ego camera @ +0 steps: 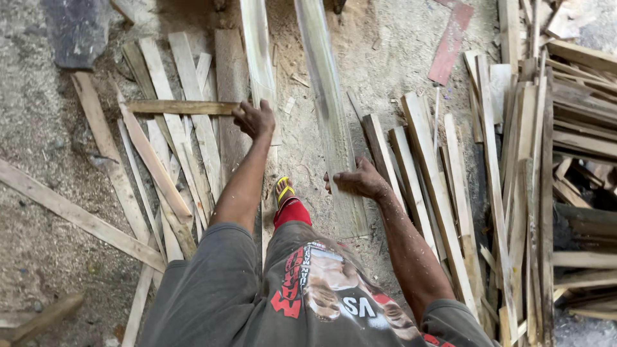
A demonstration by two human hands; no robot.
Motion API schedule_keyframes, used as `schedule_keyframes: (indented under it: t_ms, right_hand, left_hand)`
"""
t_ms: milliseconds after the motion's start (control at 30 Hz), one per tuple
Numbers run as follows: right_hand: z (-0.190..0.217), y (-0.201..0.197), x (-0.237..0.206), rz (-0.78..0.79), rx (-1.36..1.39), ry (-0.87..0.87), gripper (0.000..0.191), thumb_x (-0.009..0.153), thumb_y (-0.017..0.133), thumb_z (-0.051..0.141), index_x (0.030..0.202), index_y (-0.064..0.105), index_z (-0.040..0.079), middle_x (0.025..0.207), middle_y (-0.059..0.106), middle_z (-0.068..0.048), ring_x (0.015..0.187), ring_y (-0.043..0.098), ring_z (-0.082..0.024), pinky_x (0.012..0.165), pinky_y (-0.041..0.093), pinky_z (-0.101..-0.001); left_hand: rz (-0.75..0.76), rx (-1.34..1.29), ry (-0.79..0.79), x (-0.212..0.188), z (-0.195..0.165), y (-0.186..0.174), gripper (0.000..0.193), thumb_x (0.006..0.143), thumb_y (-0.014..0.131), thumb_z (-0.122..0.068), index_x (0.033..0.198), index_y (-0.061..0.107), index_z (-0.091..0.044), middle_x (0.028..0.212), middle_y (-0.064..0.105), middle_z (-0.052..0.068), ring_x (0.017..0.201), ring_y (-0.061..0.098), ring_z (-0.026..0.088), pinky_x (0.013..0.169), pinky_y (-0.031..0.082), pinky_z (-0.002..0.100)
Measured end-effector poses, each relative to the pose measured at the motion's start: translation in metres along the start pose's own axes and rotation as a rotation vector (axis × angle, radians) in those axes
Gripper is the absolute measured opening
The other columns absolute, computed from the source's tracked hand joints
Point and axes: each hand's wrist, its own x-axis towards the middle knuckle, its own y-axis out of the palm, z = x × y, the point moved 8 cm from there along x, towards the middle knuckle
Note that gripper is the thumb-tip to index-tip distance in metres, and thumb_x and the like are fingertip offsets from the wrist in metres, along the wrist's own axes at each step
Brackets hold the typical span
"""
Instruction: The person sits on a low stool in a sawdust-covered workshop and sorts long thin wooden strips, picking them up one at a time, aligning and comparing them, and placing them into piles among scattered strips on the floor.
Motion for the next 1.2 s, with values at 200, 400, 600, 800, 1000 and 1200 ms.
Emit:
schedule_keyframes:
  t_ms: [200,400,600,800,1000,1200]
  right_hand:
    - [-0.047,-0.027,-0.053,-0.066,0.097,0.031,0.068,0.086,0.066,-0.006,0.136,0.019,-0.007,0.106,0.070,-0.034,0.089,0.075,-0.037,0.082,0.064,-0.0476]
    - [-0.132,-0.085,-0.150,-0.231,-0.472,0.120,0.065,0.082,0.086,0.023,0.130,0.061,-0.014,0.108,0.075,-0.019,0.096,0.071,-0.027,0.085,0.059,-0.0420]
    - [-0.180,-0.118,-0.254,-0.582,-0.617,0.267,0.082,0.082,0.080,0.041,0.152,0.047,0.014,0.137,0.061,-0.014,0.122,0.063,-0.026,0.101,0.050,-0.0411]
    - [-0.122,-0.082,-0.241,-0.903,-0.953,-0.067,0.105,0.073,0.096,0.056,0.146,0.043,0.003,0.141,0.051,-0.029,0.127,0.053,-0.043,0.100,0.045,-0.0488]
    - [-0.097,-0.070,-0.251,-0.843,-0.990,0.302,0.079,0.074,0.087,0.032,0.136,0.046,0.007,0.109,0.066,-0.017,0.099,0.067,-0.029,0.090,0.059,-0.0387]
    - [-0.084,-0.090,-0.315,-0.849,-1.025,0.381,0.070,0.072,0.091,0.021,0.127,0.053,0.002,0.108,0.062,-0.014,0.091,0.060,-0.024,0.082,0.056,-0.0370]
  left_hand:
    - [0.589,-0.663,0.130,-0.098,-0.100,0.056,0.047,0.097,0.064,-0.049,0.121,0.067,-0.009,0.121,0.067,0.009,0.113,0.061,0.022,0.091,0.048,0.037]
    - [1.060,-1.106,-0.227,-0.231,-0.065,0.106,0.018,0.094,0.075,-0.018,0.105,0.068,-0.005,0.094,0.071,0.005,0.085,0.068,0.018,0.076,0.055,0.033]
    - [1.378,-0.773,-0.414,-0.388,0.061,0.115,0.016,0.088,0.073,-0.016,0.100,0.068,-0.007,0.089,0.073,0.004,0.084,0.073,0.020,0.082,0.062,0.041]
    - [1.835,-0.490,-0.218,-0.520,0.099,0.095,0.027,0.093,0.072,-0.015,0.115,0.069,0.000,0.106,0.074,0.011,0.095,0.074,0.025,0.093,0.061,0.046]
    - [1.956,0.055,0.049,-0.500,0.070,0.060,0.033,0.087,0.071,-0.021,0.119,0.071,-0.012,0.111,0.077,0.002,0.096,0.075,0.014,0.088,0.060,0.031]
    - [1.346,-0.717,-0.285,-0.349,-0.032,0.065,0.044,0.079,0.070,-0.035,0.111,0.067,-0.005,0.098,0.073,0.011,0.093,0.073,0.027,0.091,0.063,0.046]
